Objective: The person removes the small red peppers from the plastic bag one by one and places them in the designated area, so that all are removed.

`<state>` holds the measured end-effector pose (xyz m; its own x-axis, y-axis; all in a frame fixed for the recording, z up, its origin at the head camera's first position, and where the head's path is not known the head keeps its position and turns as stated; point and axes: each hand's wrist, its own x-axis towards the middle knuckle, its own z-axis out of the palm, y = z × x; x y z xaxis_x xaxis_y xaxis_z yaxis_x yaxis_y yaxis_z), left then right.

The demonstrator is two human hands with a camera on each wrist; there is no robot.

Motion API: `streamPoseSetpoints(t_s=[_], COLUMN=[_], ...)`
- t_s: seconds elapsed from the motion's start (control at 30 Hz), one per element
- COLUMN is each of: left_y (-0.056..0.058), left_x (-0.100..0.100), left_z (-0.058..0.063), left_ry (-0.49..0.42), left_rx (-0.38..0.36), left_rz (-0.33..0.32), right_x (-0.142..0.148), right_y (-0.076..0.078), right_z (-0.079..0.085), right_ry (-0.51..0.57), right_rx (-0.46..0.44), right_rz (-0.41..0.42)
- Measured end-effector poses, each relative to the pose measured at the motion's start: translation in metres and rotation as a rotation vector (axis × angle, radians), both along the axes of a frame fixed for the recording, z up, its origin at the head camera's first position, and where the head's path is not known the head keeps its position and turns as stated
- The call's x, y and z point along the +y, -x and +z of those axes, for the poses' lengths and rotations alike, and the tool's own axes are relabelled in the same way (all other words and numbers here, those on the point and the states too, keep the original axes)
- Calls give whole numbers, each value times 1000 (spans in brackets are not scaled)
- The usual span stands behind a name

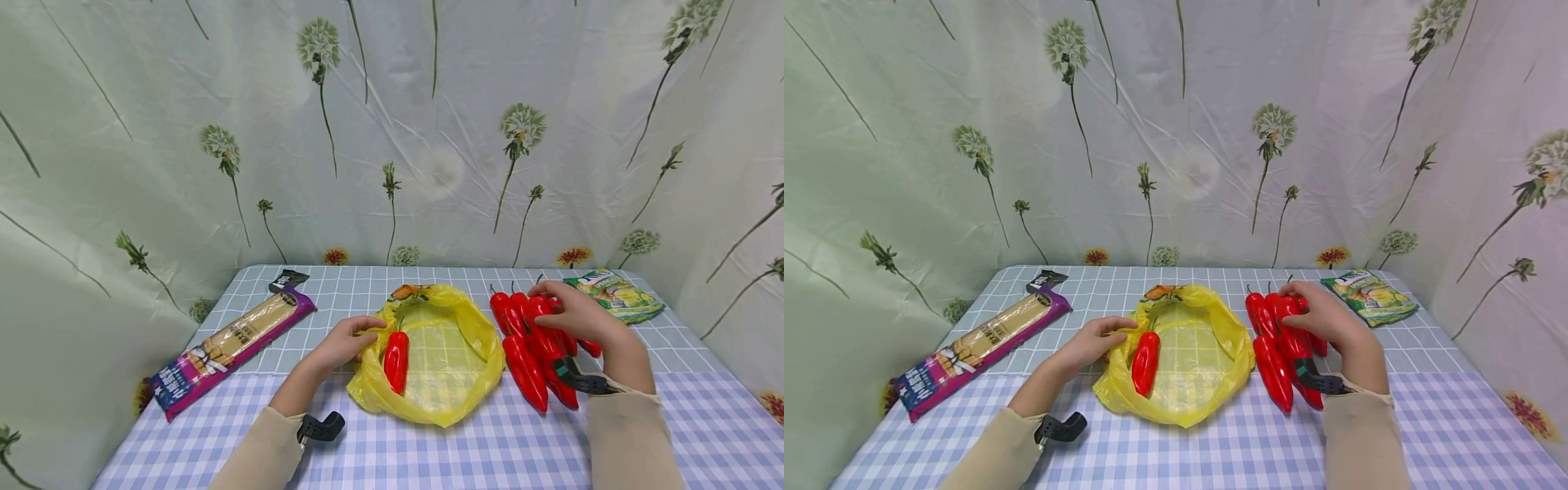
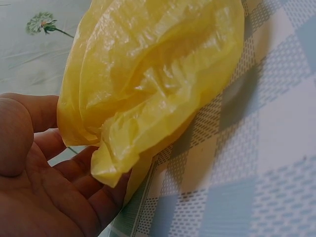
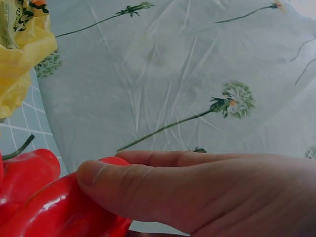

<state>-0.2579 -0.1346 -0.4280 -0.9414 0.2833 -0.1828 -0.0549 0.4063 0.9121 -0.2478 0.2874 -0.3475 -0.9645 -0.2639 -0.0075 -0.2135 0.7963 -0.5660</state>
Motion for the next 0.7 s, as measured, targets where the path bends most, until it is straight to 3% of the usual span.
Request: streamPoseSetpoints(t_s=[0.33, 0.7], left_y=[0, 0], left_x=[0, 0], left_z=[-1, 0], left_ry=[-3, -2], left_rx=[9, 4], left_rz=[-1, 5], right_x=[15, 27], right_y=[-1, -1], right_z=[-2, -8], right_ry=[-34, -34], right_rx=[-12, -121], right_rz=[-41, -41])
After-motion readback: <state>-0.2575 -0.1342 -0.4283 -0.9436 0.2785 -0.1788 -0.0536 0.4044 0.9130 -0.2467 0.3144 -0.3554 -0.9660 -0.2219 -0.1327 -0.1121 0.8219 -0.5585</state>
